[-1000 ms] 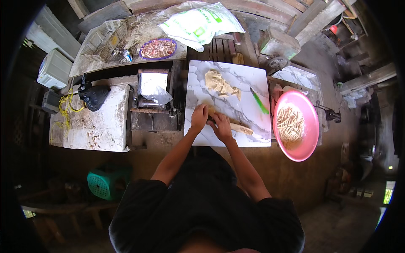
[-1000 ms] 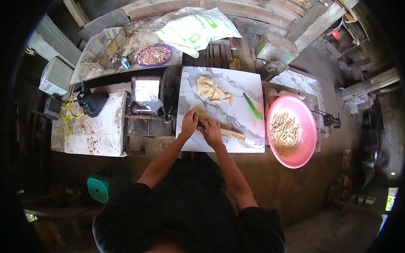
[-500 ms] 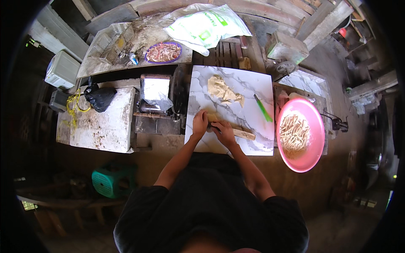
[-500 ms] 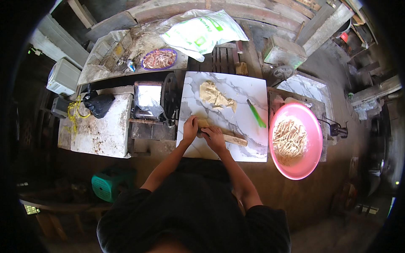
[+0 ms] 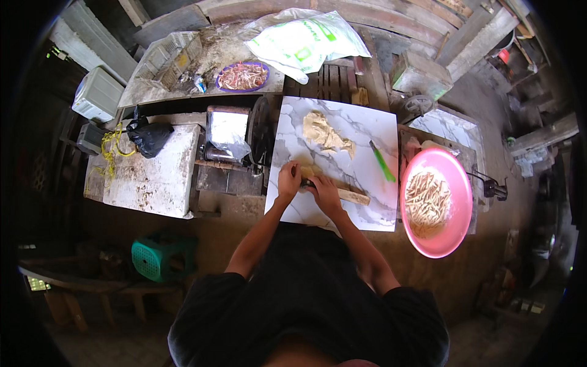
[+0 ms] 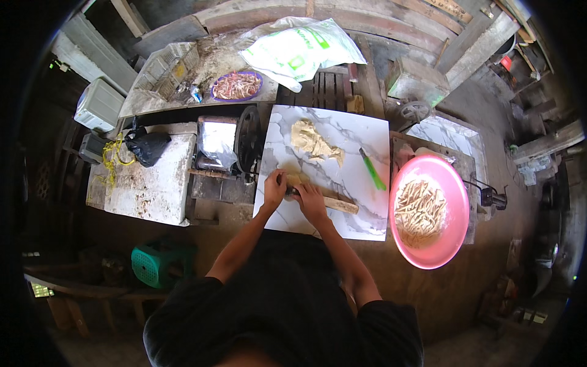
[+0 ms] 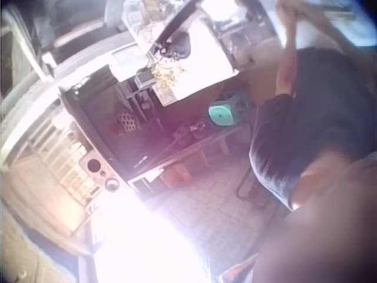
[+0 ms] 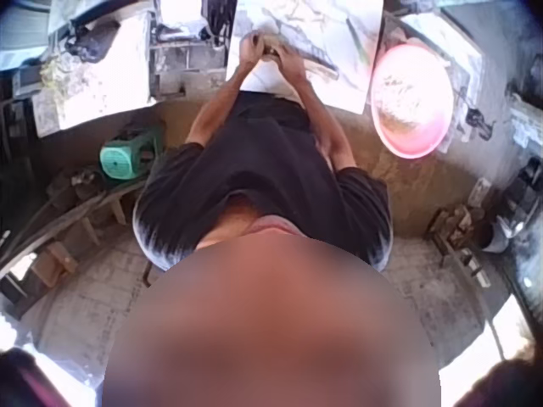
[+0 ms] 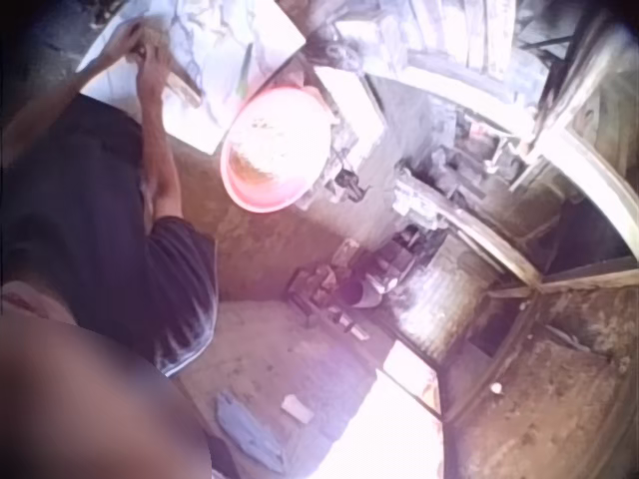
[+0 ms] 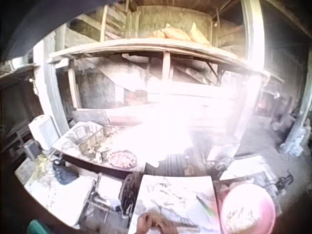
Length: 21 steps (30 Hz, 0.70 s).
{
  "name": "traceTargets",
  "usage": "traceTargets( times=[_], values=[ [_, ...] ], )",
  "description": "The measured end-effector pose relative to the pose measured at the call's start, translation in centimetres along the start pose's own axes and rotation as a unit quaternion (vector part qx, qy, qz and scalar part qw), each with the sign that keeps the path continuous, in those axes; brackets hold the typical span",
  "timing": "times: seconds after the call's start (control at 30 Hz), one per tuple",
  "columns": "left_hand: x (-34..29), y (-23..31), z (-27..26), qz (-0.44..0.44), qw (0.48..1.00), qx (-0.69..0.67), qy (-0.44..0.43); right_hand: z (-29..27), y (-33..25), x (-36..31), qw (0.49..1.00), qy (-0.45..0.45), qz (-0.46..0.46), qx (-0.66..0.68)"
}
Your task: The person takes a small piece of dough from a pile, forms it into a ball by hand, and then uses a wooden rolling pin to flatten it on a marbled surface while repeatedly dusting it with flour from a bowl.
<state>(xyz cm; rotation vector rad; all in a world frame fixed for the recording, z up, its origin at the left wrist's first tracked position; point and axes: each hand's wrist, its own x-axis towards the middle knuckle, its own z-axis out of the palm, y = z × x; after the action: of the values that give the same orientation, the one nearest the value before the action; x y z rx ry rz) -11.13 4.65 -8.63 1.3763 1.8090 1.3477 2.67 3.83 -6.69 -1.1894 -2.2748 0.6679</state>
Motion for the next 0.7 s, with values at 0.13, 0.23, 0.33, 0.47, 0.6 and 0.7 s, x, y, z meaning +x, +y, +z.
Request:
traceTargets(
  times=[0.13,0.23,0.33,0.47,0.6,0.7],
  values=[
    [-0.7,0.9,-0.4,0.004,0.999,0.051,0.004,-0.1,-0.4,-0.5,1.000,0.007,-0.002,-0.006],
    [-0.5,0.3,-0.2,0.025,0.986,0.156,0.058,1.2,-0.8,-0.2,0.996,0.037,0.039,-0.071],
    [0.3,0.4,0.1,0.089,0.974,0.191,0.078,1.7,0.0,0.8,0.978,0.083,0.063,-0.180],
    [1.7,0.4,0.3,0.078,0.962,0.253,0.067,1.2,0.0,2.7,0.968,0.068,0.067,-0.233],
    [1.1,1.2,0.0,0.027,0.959,0.282,0.027,0.3,-0.8,2.7,0.973,0.047,0.071,-0.217],
    [-1.4,-0.1,-1.5,0.074,0.960,0.270,0.002,1.6,-1.8,-0.1,0.974,0.040,0.062,-0.215]
  ],
)
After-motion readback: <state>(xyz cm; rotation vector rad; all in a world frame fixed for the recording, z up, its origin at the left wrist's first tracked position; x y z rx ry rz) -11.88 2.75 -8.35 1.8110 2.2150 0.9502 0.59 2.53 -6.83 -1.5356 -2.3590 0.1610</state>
